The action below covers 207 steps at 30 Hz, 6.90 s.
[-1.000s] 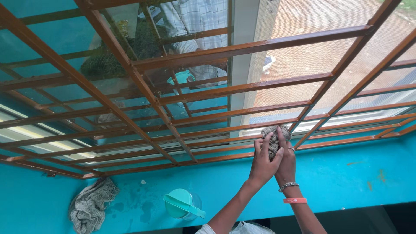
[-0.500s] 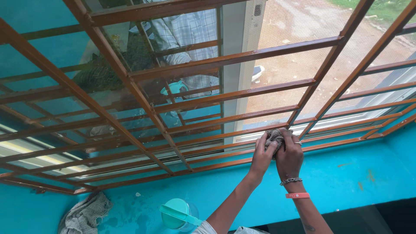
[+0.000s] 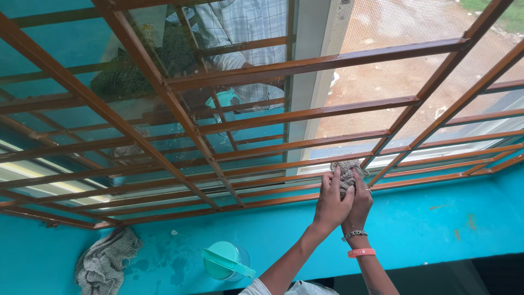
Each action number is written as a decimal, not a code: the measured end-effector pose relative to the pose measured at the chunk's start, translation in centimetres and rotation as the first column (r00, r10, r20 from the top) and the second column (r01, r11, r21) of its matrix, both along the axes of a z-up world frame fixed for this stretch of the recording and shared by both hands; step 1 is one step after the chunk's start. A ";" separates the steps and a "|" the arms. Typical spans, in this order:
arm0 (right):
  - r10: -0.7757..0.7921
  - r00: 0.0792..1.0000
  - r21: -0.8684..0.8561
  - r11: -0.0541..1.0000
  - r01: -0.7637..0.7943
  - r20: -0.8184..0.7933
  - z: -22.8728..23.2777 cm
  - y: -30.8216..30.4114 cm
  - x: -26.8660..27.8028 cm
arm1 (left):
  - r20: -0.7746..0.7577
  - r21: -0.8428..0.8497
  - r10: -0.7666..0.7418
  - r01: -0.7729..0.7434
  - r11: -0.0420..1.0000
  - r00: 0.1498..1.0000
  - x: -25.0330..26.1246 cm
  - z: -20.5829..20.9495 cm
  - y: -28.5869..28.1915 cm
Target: The person wipes a glass window and its metal grill by hand with a cloth, moving the cloth across the glass and into the corners of the frame.
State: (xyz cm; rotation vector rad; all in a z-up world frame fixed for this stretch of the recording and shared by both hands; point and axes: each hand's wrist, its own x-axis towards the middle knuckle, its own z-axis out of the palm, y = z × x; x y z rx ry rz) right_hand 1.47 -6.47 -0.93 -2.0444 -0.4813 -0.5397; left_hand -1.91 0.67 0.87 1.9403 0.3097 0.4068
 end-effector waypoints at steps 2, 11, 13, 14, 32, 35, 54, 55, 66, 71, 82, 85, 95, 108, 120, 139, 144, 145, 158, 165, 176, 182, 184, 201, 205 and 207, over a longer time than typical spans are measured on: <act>0.029 0.997 0.022 0.999 -0.027 -0.066 -0.5 0.4 -0.5 | -0.037 0.028 0.035 -0.034 0.999 0.999 -1.1 0.6 0.1; 0.393 0.891 0.073 0.919 -0.387 -0.226 0.9 7.9 -6.6 | 0.082 -0.100 0.462 -0.454 0.885 0.883 -8.7 -0.5 4.3; 0.441 0.845 0.073 0.895 -0.440 -0.302 1.2 10.6 -8.5 | 0.181 -0.118 0.577 -0.565 0.817 0.797 -10.7 -0.6 6.1; 0.511 0.828 0.062 0.857 -0.512 -0.231 1.2 12.0 -9.3 | 0.182 -0.115 0.595 -0.584 0.804 0.783 -11.5 -0.5 7.0; 0.985 0.082 0.938 0.168 -0.302 -0.150 -10.9 19.1 -8.0 | 0.473 0.044 0.577 -0.671 0.740 0.666 -16.5 7.9 10.1; 0.973 0.064 0.952 0.229 -0.203 -0.221 -10.5 17.8 -7.7 | 0.461 0.196 0.532 -0.666 0.719 0.710 -15.8 6.7 9.2; 0.660 0.678 0.013 0.719 -0.694 -0.323 -2.6 14.6 -10.6 | -0.263 -0.437 0.657 -0.694 0.572 0.707 -13.0 -2.5 8.8; 0.650 0.686 0.016 0.729 -0.684 -0.327 -3.2 15.3 -10.1 | -0.284 -0.445 0.663 -0.707 0.549 0.693 -12.8 -2.5 8.8; 0.519 0.789 -0.264 0.752 -0.604 -0.329 -2.6 14.6 -8.1 | -0.329 -0.659 0.632 -0.650 0.379 0.702 -9.5 -4.4 8.7; 0.392 0.868 -0.299 0.826 -0.478 -0.305 -3.1 8.8 -6.1 | -0.393 -0.485 0.496 -0.633 0.604 0.774 -7.3 -7.6 5.0; 0.148 0.947 -0.074 0.982 -0.175 -0.284 -3.4 -3.9 -0.1 | -0.096 -0.310 0.280 -0.296 0.903 0.955 -1.1 -8.3 -2.6; 0.085 0.984 -0.047 0.994 -0.094 -0.156 -2.3 -4.9 -0.8 | 0.048 -0.307 0.250 -0.224 0.925 0.967 -1.1 -6.4 -3.3; 0.263 0.934 -0.160 0.938 -0.306 -0.242 -6.3 3.6 -0.2 | -0.254 -0.370 0.478 -0.541 0.755 0.841 -4.2 -10.3 0.8; 0.579 0.660 -0.213 0.652 -0.727 -0.480 -3.1 18.9 -9.5 | -0.427 -0.894 0.588 -0.419 -0.160 0.687 -12.4 -12.8 10.4; 0.641 0.626 0.073 0.723 -0.687 -0.444 -7.0 19.8 -7.9 | -0.288 -0.917 0.725 -0.398 -0.021 0.625 -11.7 -5.8 10.0; 0.947 0.282 0.887 0.005 0.463 -0.153 -13.7 0.2 3.6 | 0.040 -0.741 0.151 -0.072 0.668 0.988 -4.3 -2.7 1.2; 0.940 0.338 0.861 -0.207 0.465 0.044 -14.8 -5.9 5.7 | 0.073 -0.493 0.025 0.015 0.870 0.997 -0.8 -3.2 -5.1; 0.925 0.379 0.838 -0.193 0.510 -0.017 -13.8 -6.1 5.4 | 0.033 -0.385 0.078 -0.060 0.921 0.996 -0.2 -3.7 -5.9; 0.451 0.811 0.261 0.890 -0.375 -0.373 -4.1 0.1 1.7 | -0.337 -0.731 0.263 -0.427 0.533 0.904 -2.5 -8.5 -4.4; 0.728 0.635 0.159 0.680 -0.716 -0.258 -2.3 9.0 -3.9 | -0.416 -0.856 0.507 -0.514 0.062 0.755 -6.9 -12.1 3.6; 0.814 0.571 -0.101 0.563 -0.820 -0.103 -5.6 14.7 -9.8 | -0.200 -0.976 0.747 -0.062 -0.208 0.634 -11.8 -15.8 10.7; 0.516 0.840 -0.008 0.851 -0.525 -0.168 -11.1 11.9 -8.8 | -0.374 -0.915 0.609 -0.387 -0.117 0.700 -10.4 -15.2 9.8; 0.404 0.885 0.089 0.915 -0.394 -0.230 -12.0 10.8 -7.8 | -0.368 -0.907 0.445 -0.421 0.023 0.816 -9.6 -14.1 9.0; -0.154 0.988 0.176 0.973 0.149 0.015 -6.2 1.4 1.0 | 0.054 -0.623 0.121 -0.061 0.780 0.991 -0.6 -10.0 -1.5; -0.100 0.994 0.158 0.982 0.106 -0.044 -10.7 -1.3 4.0 | 0.035 -0.466 0.151 -0.117 0.877 0.988 2.4 -13.5 -4.9; -0.068 0.996 0.122 0.990 0.076 -0.066 -12.7 -3.3 5.8 | -0.001 -0.422 0.218 -0.198 0.885 0.976 3.9 -16.0 -6.3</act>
